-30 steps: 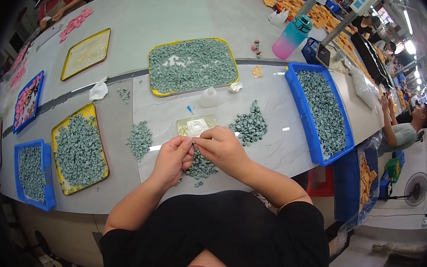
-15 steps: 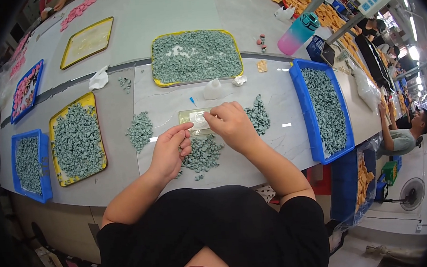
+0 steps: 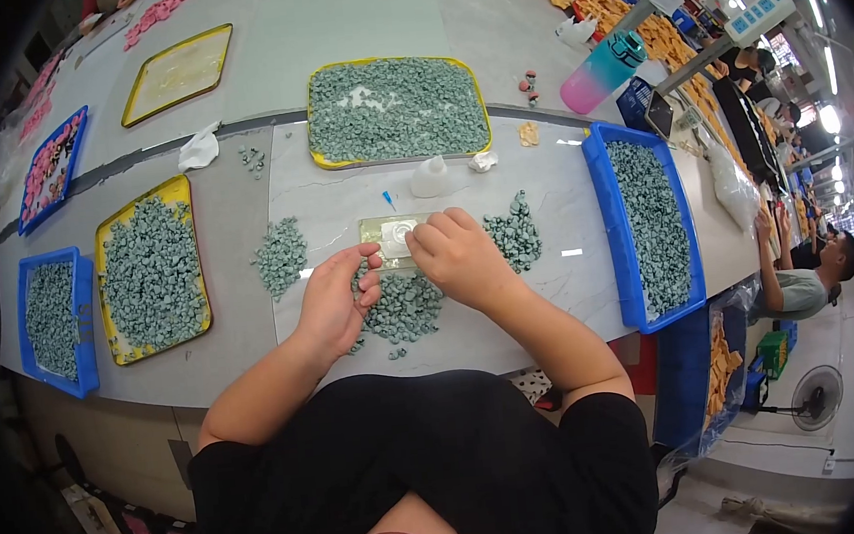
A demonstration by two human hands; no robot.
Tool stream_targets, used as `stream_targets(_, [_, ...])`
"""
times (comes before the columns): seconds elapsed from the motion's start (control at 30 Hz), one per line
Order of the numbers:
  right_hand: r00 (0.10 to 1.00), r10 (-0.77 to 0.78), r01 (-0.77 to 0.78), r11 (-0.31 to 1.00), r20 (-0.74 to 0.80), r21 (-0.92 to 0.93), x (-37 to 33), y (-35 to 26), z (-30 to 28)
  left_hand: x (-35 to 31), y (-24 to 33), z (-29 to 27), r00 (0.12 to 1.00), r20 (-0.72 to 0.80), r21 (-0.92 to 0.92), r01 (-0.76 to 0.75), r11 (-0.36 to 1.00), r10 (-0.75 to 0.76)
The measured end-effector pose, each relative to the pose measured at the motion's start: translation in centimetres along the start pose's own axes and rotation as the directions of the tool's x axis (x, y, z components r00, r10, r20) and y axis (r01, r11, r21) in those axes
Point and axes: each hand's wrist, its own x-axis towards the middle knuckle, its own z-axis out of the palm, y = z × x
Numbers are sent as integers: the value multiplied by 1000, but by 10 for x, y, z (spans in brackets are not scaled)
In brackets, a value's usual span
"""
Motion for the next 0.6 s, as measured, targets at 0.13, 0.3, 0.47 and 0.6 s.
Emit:
stream_targets(0.13, [1000, -12, 12, 1000, -7, 14, 4, -3, 2, 2, -4, -3, 999, 34, 35, -31, 999, 30])
stream_targets(0.3, [988, 81, -57, 984, -135, 167, 7, -1, 3, 2, -3, -5, 996, 75, 76, -45, 996, 40])
stream_targets(0.47, [786, 617, -457, 531, 44, 713, 4, -7, 0, 1, 1, -1, 996, 80, 78, -40, 996, 33])
stream_targets(0.6, [602, 666, -333, -291, 440, 897, -7, -3, 3, 2, -2, 1, 995, 89, 90, -48, 995, 40])
